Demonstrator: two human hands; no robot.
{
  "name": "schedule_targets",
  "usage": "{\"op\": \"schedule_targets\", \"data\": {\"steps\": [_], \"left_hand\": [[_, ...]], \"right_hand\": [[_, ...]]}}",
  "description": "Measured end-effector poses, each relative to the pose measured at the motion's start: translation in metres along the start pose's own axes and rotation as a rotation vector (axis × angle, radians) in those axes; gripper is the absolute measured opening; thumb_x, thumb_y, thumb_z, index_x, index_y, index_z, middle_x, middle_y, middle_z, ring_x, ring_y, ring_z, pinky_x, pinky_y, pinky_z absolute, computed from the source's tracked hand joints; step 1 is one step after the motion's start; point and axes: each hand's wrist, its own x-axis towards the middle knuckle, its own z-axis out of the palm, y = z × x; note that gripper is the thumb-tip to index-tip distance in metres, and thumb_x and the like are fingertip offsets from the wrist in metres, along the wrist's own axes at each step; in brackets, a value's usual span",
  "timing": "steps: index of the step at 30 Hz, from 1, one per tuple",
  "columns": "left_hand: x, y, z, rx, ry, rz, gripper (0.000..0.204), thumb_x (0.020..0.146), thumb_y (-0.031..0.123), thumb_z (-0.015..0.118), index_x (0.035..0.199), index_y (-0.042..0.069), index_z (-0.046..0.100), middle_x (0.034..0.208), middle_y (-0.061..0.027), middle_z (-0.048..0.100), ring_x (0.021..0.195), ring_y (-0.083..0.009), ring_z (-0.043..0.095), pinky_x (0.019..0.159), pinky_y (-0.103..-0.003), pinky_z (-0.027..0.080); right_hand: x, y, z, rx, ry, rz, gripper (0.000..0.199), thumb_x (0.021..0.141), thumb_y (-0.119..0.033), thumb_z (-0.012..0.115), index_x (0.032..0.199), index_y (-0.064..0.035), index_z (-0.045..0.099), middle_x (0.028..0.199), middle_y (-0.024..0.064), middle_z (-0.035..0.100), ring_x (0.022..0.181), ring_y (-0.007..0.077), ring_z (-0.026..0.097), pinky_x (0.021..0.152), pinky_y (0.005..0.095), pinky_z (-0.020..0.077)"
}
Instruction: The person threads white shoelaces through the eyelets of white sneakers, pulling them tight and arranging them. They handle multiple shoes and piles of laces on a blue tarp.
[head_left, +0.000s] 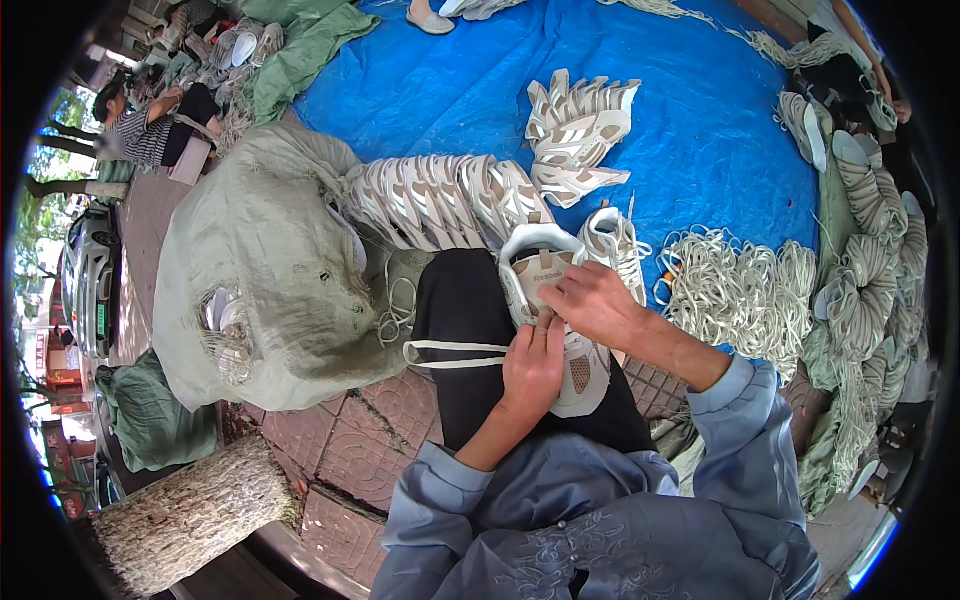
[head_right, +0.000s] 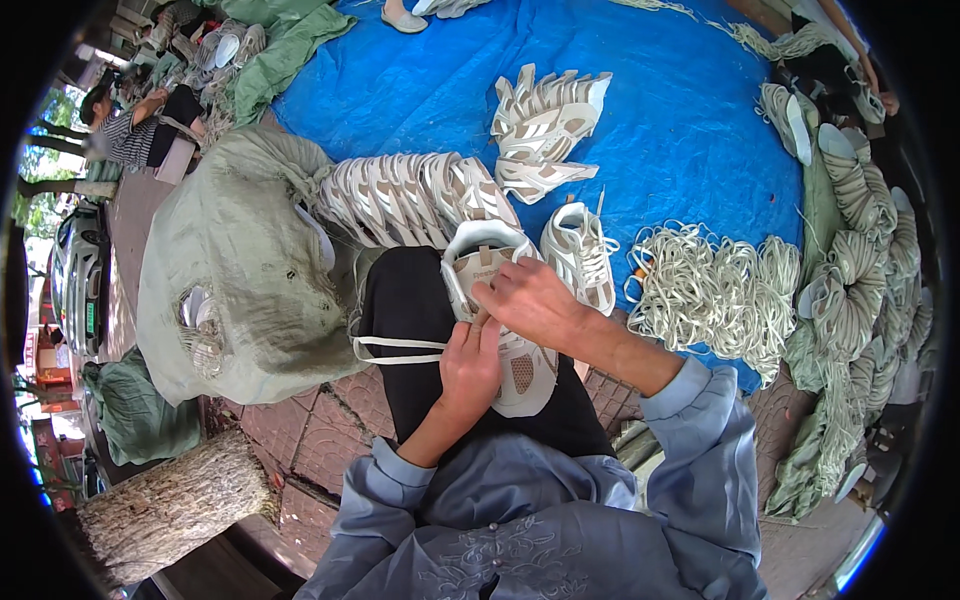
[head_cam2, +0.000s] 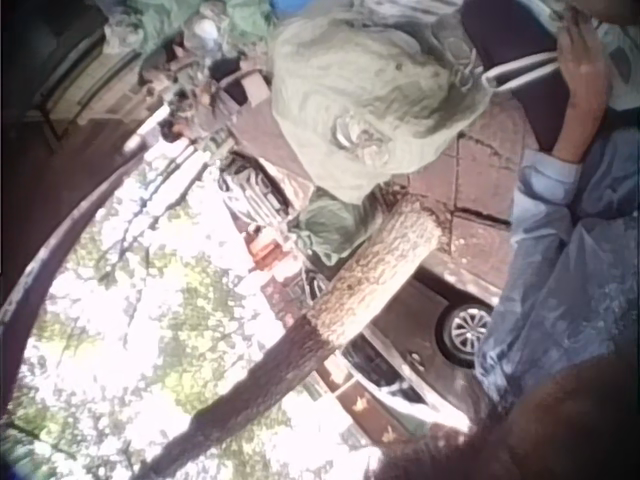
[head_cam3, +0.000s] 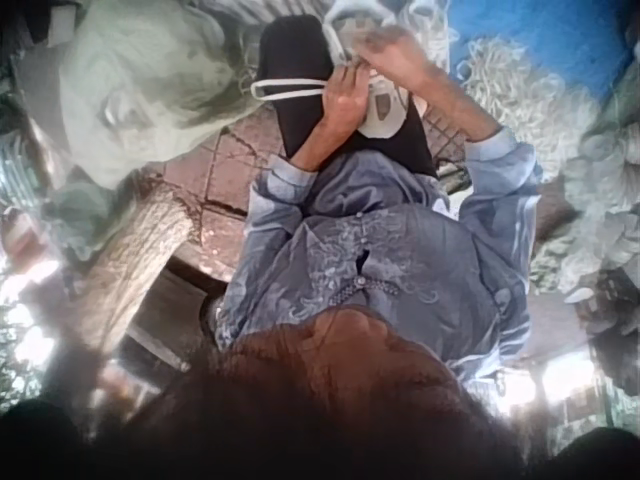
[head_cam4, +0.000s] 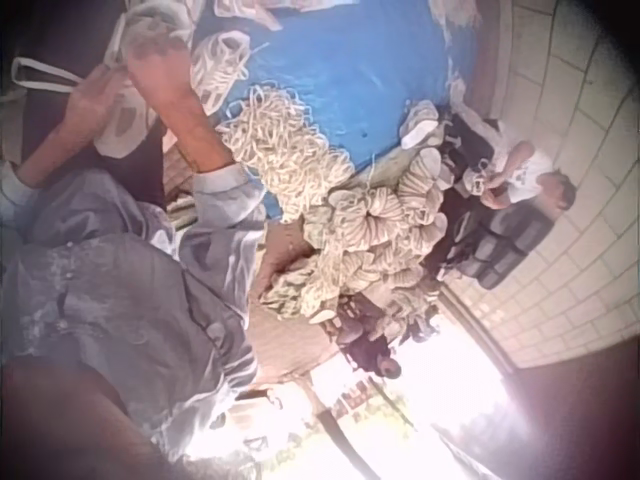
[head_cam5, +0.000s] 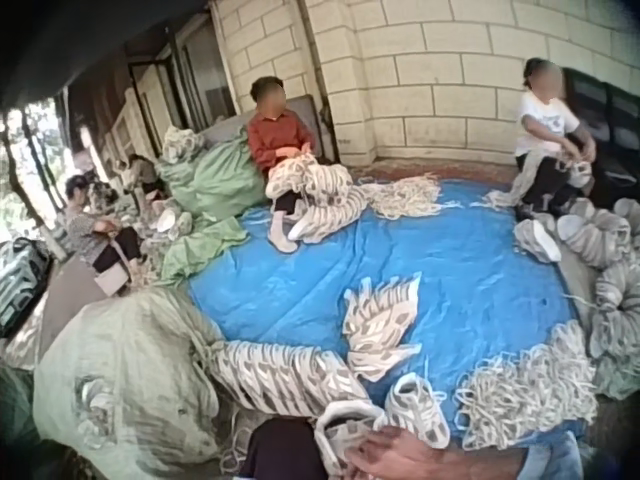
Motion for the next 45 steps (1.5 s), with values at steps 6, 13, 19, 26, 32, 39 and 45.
{"op": "schedule_targets", "data": {"steps": [6, 13, 19, 26, 32, 39, 45], "left_hand": [[-0.002, 0.001, 0.000, 0.000, 0.011, -0.022, 0.035, 0.058, -0.001, 0.055, 0.093, -0.005, 0.054, 0.092, -0.0159, 0.058, 0.069, -0.0232, 0.050, 0.059, -0.030, 0.046], [0.003, 0.002, -0.006, -0.065, 0.014, -0.059, 0.029, 0.065, 0.001, 0.054, 0.093, -0.003, 0.054, 0.089, -0.0153, 0.059, 0.066, -0.0229, 0.050, 0.057, -0.031, 0.045], [0.021, -0.010, -0.019, -0.575, -0.114, -0.616, 0.008, 0.078, 0.002, 0.049, 0.086, 0.001, 0.050, 0.066, -0.0204, 0.055, 0.058, -0.0365, 0.055, 0.051, -0.042, 0.045], [0.036, -0.026, -0.018, -0.305, -0.237, -0.472, 0.006, 0.076, 0.006, 0.054, 0.081, 0.005, 0.055, 0.064, -0.0175, 0.057, 0.057, -0.0342, 0.057, 0.051, -0.040, 0.046], [0.040, -0.013, -0.013, -0.079, -0.196, -0.320, 0.003, 0.073, 0.008, 0.057, 0.076, 0.008, 0.057, 0.056, -0.0115, 0.055, 0.050, -0.0280, 0.056, 0.047, -0.037, 0.045], [0.039, -0.017, -0.012, 0.247, -0.118, 0.007, 0.009, 0.060, 0.007, 0.059, 0.068, 0.007, 0.056, 0.062, -0.0039, 0.048, 0.060, -0.0200, 0.051, 0.051, -0.032, 0.041], [0.038, -0.023, -0.011, 0.201, -0.078, 0.117, 0.011, 0.057, 0.008, 0.055, 0.067, 0.003, 0.055, 0.069, -0.0059, 0.046, 0.073, -0.0216, 0.047, 0.062, -0.032, 0.038]], "right_hand": [[0.008, 0.003, 0.007, -0.108, -0.085, -0.189, 0.019, 0.063, -0.015, 0.056, 0.080, -0.0066, 0.050, 0.059, 0.0017, 0.051, 0.063, 0.0169, 0.055, 0.059, 0.0293, 0.0435], [0.017, 0.016, 0.008, -0.024, -0.143, -0.286, 0.014, 0.065, -0.016, 0.055, 0.071, -0.0069, 0.047, 0.056, 0.0035, 0.051, 0.056, 0.0195, 0.055, 0.055, 0.0299, 0.0425], [0.023, 0.011, -0.009, -0.175, -0.251, -0.256, 0.011, 0.066, -0.014, 0.054, 0.069, -0.0056, 0.048, 0.055, 0.0051, 0.052, 0.056, 0.0197, 0.057, 0.053, 0.0312, 0.0435], [0.019, 0.020, -0.002, 0.098, -0.135, -0.039, 0.013, 0.062, -0.006, 0.056, 0.075, -0.0062, 0.053, 0.062, 0.0065, 0.056, 0.065, 0.0214, 0.058, 0.054, 0.0342, 0.0469], [0.006, 0.016, 0.003, 0.119, -0.123, 0.059, 0.014, 0.062, -0.007, 0.057, 0.076, -0.0070, 0.055, 0.063, 0.0070, 0.057, 0.066, 0.0222, 0.059, 0.052, 0.0352, 0.0472], [0.001, 0.014, 0.007, 0.101, -0.092, 0.139, 0.013, 0.065, -0.009, 0.057, 0.077, -0.0078, 0.054, 0.059, 0.0067, 0.056, 0.060, 0.0228, 0.059, 0.051, 0.0352, 0.0465], [0.004, 0.009, 0.009, 0.089, -0.091, 0.123, 0.012, 0.065, -0.009, 0.055, 0.076, -0.0041, 0.053, 0.062, 0.0093, 0.059, 0.059, 0.0238, 0.061, 0.048, 0.0348, 0.0472]]}}
